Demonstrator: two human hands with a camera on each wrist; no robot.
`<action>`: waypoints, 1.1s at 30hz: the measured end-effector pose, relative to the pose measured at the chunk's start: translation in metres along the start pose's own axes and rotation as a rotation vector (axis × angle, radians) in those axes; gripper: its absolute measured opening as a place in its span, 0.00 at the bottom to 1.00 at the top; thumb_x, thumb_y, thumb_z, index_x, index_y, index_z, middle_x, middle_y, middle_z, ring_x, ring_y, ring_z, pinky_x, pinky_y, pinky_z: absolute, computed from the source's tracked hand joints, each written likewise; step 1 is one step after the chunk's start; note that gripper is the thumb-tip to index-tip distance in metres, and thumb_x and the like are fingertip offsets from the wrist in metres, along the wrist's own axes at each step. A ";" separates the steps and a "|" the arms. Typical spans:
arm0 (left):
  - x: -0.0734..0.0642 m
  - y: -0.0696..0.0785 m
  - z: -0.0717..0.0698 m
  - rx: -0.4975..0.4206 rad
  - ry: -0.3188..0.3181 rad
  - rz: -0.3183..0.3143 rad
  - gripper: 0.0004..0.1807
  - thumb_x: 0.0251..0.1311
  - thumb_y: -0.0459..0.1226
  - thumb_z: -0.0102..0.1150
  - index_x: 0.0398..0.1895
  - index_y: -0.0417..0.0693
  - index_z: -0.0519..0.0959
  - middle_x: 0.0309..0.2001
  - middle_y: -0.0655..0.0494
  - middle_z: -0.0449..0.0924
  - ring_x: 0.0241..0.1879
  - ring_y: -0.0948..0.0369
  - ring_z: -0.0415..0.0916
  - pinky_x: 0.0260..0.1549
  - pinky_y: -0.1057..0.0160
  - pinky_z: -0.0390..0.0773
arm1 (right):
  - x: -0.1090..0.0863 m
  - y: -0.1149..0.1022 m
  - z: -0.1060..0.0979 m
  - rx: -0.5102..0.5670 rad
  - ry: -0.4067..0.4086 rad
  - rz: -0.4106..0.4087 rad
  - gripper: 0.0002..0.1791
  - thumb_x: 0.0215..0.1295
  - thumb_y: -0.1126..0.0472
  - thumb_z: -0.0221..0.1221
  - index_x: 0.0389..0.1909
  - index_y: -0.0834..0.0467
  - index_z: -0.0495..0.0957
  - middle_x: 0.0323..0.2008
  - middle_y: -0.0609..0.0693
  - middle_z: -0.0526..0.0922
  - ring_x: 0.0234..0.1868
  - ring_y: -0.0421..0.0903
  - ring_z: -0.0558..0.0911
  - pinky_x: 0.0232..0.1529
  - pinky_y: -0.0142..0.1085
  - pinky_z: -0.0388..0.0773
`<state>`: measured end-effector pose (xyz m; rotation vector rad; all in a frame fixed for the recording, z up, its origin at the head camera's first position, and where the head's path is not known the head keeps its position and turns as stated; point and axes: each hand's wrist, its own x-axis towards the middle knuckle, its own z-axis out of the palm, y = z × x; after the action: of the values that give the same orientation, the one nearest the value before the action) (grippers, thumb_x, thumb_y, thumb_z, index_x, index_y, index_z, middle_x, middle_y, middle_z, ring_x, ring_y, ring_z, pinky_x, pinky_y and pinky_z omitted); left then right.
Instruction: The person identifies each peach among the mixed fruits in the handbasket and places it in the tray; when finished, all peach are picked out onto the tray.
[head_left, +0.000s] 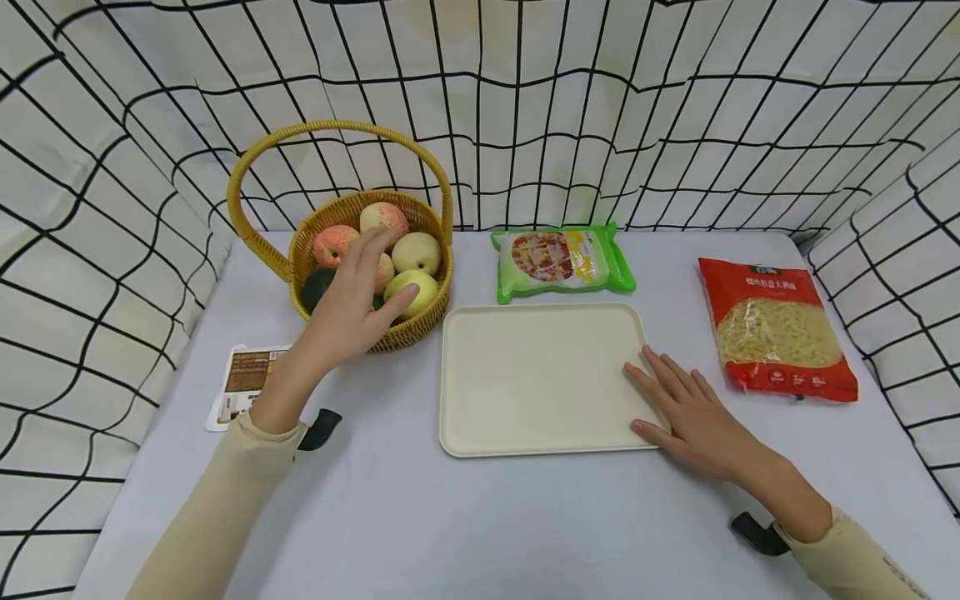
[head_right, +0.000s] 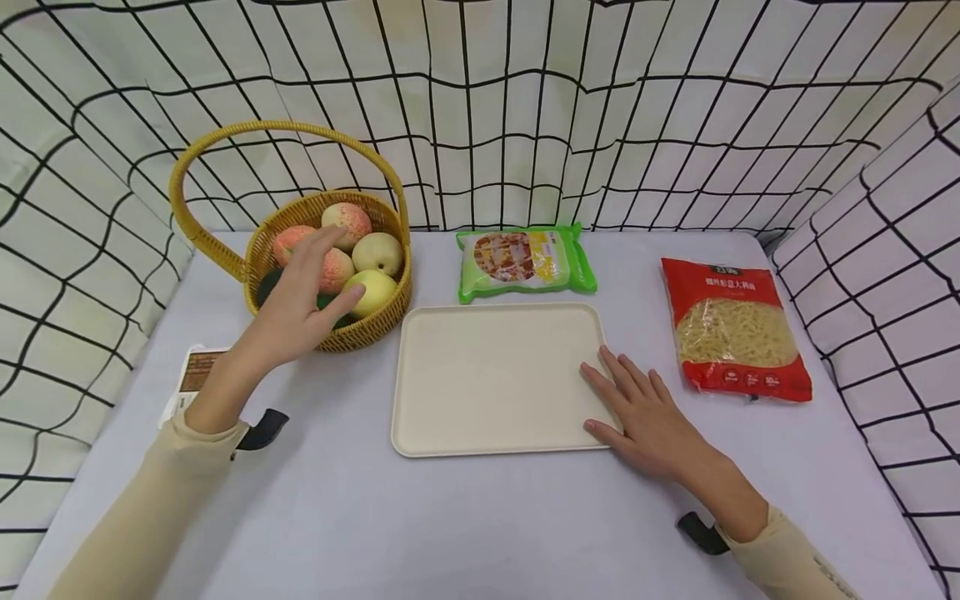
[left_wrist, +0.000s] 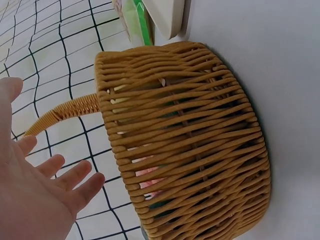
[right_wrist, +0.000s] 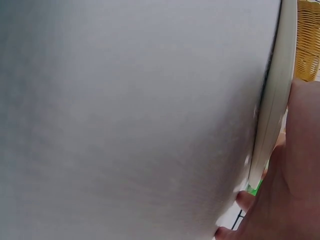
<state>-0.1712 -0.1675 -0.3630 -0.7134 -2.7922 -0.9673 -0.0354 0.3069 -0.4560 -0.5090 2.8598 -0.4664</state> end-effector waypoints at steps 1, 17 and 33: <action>0.001 -0.001 -0.001 -0.014 -0.002 -0.012 0.43 0.78 0.51 0.56 0.87 0.53 0.49 0.85 0.43 0.47 0.85 0.41 0.48 0.78 0.29 0.55 | 0.000 0.000 0.000 0.001 0.005 -0.001 0.47 0.74 0.36 0.59 0.87 0.38 0.48 0.89 0.52 0.41 0.86 0.64 0.47 0.78 0.75 0.48; 0.025 -0.016 -0.024 -0.151 -0.018 -0.137 0.44 0.78 0.48 0.56 0.87 0.51 0.47 0.84 0.39 0.48 0.82 0.40 0.52 0.77 0.28 0.55 | -0.002 -0.001 -0.002 0.008 0.013 0.001 0.47 0.74 0.36 0.59 0.87 0.39 0.50 0.89 0.52 0.42 0.86 0.64 0.47 0.79 0.75 0.47; 0.044 -0.034 -0.040 -0.167 -0.075 -0.231 0.45 0.79 0.49 0.54 0.88 0.47 0.42 0.85 0.35 0.45 0.79 0.32 0.54 0.75 0.29 0.59 | -0.002 0.003 0.003 0.009 0.045 -0.016 0.47 0.74 0.35 0.59 0.87 0.39 0.50 0.89 0.52 0.43 0.86 0.63 0.48 0.79 0.74 0.48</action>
<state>-0.2280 -0.1976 -0.3392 -0.4596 -2.9328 -1.2509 -0.0336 0.3095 -0.4596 -0.5267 2.8969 -0.4988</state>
